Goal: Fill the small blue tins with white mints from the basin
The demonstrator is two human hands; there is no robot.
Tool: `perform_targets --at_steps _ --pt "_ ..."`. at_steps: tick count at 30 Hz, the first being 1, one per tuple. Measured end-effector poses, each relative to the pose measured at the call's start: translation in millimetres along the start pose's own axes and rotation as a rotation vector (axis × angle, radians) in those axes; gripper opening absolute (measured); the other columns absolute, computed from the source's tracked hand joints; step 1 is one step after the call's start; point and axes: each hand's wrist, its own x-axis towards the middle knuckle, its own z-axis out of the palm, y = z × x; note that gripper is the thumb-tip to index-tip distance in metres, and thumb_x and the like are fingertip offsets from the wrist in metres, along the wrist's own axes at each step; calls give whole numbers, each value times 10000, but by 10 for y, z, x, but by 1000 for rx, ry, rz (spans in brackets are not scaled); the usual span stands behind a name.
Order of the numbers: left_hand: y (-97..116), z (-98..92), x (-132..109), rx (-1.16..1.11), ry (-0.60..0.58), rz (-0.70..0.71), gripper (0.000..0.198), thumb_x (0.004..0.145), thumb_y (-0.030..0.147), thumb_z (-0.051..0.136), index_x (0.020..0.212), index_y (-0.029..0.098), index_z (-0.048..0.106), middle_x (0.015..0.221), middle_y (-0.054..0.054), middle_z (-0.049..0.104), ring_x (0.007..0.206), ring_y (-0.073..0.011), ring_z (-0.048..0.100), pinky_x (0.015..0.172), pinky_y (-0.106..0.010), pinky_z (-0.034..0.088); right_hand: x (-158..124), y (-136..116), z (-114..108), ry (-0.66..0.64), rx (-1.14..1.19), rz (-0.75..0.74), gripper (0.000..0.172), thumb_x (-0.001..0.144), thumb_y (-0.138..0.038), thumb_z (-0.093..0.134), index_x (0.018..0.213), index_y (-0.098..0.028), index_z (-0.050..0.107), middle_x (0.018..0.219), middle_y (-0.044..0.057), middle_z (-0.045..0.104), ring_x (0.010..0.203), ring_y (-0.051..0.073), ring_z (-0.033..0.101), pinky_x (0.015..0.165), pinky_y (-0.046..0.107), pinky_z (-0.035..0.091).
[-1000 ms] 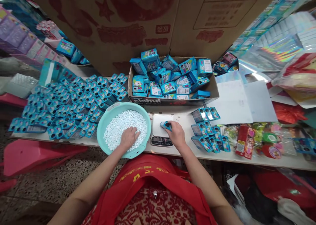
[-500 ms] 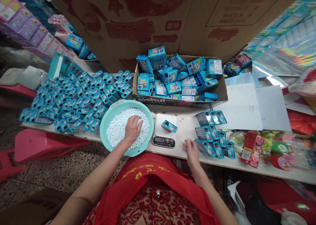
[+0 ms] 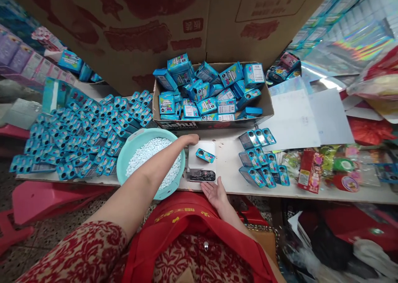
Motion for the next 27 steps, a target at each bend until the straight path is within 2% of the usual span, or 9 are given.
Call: perform_targets --at_steps 5,10,13,16,18,21,22,24,27 --pt "74 49 -19 -52 -7 15 492 695 63 477 1166 126 607 1127 -159 660 894 -236 657 731 -311 515 -42 -90 -99 -21 49 -19 546 836 -667 433 971 -151 546 1070 185 629 1031 219 638 830 307 529" --pt "382 57 81 -114 72 88 429 744 52 441 1116 136 637 1188 -114 638 1035 -195 605 838 -248 478 -101 -297 -257 27 90 -70 477 865 -621 429 924 -165 556 1000 146 660 1004 204 648 812 300 532" --pt "507 82 73 -146 181 88 449 802 82 421 1221 139 570 1246 -114 594 1120 -188 555 928 -252 431 -126 -402 -369 51 69 -82 439 882 -590 429 939 -176 561 978 114 679 955 207 665 805 333 531" --pt "419 191 -196 -143 363 65 447 881 173 376 1318 178 470 1310 -123 518 1195 -220 486 1003 -327 377 -170 -423 -509 36 2 -65 425 883 -566 452 964 -172 588 982 103 693 889 207 683 798 348 525" --pt "250 350 -531 -104 574 16 403 914 265 360 1293 194 475 1276 -128 519 1193 -247 472 1009 -373 361 -209 -395 -613 20 -36 -59 365 884 -507 502 948 -166 614 960 88 704 845 186 689 786 314 523" --pt "-20 696 -1074 -53 790 -291 484 893 461 398 1260 154 469 1228 -170 538 1145 -301 502 949 -413 385 -255 -327 -736 33 -56 -57 231 886 -385 553 889 -170 638 889 52 716 783 143 687 760 254 522" --pt "-77 817 -1211 -62 779 -399 551 872 520 409 1271 142 447 1229 -182 541 1127 -314 520 922 -421 395 -261 -305 -760 50 -58 -53 204 887 -358 557 867 -172 640 865 43 717 762 132 684 748 241 522" --pt "-110 1026 -1370 -91 636 -492 582 863 564 384 1258 139 438 1124 -176 610 1018 -310 591 844 -415 420 -258 -270 -777 86 -69 -41 175 878 -332 574 829 -179 641 826 29 715 722 119 677 725 227 522" --pt "-16 1183 -1356 -41 461 -459 434 900 454 340 1148 133 495 947 -158 672 895 -289 645 781 -388 431 -236 -251 -751 89 -105 -41 150 812 -336 659 812 -187 643 811 18 712 704 117 670 711 226 522"
